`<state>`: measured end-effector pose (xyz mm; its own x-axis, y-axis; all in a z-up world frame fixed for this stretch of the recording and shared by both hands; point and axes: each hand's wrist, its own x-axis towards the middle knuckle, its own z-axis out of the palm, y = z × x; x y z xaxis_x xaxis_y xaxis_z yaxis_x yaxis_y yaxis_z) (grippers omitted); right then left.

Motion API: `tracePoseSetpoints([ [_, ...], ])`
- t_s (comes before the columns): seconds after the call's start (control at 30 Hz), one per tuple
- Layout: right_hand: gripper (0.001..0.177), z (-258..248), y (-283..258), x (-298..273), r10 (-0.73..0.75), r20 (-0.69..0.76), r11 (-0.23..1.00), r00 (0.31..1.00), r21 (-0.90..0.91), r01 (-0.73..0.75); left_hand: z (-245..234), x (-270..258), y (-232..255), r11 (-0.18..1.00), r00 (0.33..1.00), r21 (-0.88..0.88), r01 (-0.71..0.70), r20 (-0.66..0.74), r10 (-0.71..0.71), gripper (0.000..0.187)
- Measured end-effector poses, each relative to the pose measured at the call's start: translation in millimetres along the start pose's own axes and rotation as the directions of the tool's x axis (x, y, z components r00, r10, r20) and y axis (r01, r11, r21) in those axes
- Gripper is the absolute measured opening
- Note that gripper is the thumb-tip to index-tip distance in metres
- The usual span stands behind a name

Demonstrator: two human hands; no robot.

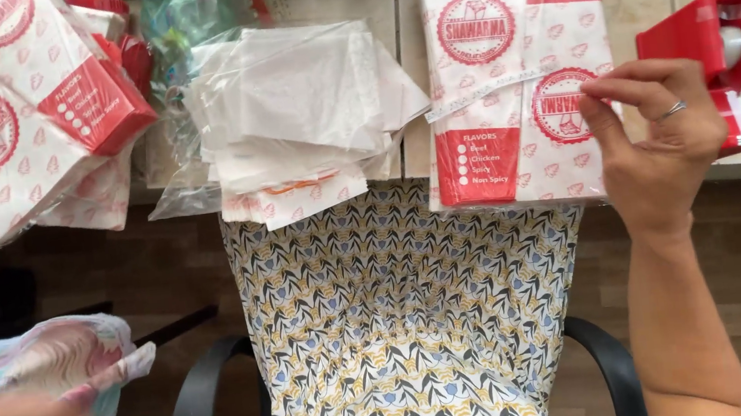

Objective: Organizing and securing stacks of food wrappers using tape and scissors

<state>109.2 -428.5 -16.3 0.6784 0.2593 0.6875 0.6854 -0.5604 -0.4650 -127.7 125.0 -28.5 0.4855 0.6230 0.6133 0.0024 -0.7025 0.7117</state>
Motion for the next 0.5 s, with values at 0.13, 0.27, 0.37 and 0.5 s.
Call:
tracePoseSetpoints([
  [0.13, 0.016, 7.6, -45.7, -3.9, 0.127, 0.072, 0.903, 0.989, 0.405, -0.146, 163.6, -89.5, 187.8, 0.949, 0.984, -0.291, -0.124, 0.088, 0.156, 0.026],
  [0.27, 0.014, 2.4, -97.9, -9.1, 0.353, 0.015, 0.866, 0.936, 0.374, -0.332, 253.5, -144.8, 265.9, 0.824, 0.856, -0.545, -0.156, 0.341, 0.388, 0.021],
  [0.37, 0.010, -1.3, -81.8, -25.8, 0.510, -0.100, 0.830, 0.854, 0.317, -0.458, 264.4, -158.0, 292.6, 0.766, 0.720, -0.497, -0.408, 0.341, 0.605, 0.022],
  [0.5, 0.021, -5.4, -72.3, -32.1, 0.767, -0.066, 0.578, 0.638, 0.501, -0.644, 274.2, -157.9, 294.6, 0.685, 0.673, -0.527, -0.503, 0.260, 0.693, 0.018],
])
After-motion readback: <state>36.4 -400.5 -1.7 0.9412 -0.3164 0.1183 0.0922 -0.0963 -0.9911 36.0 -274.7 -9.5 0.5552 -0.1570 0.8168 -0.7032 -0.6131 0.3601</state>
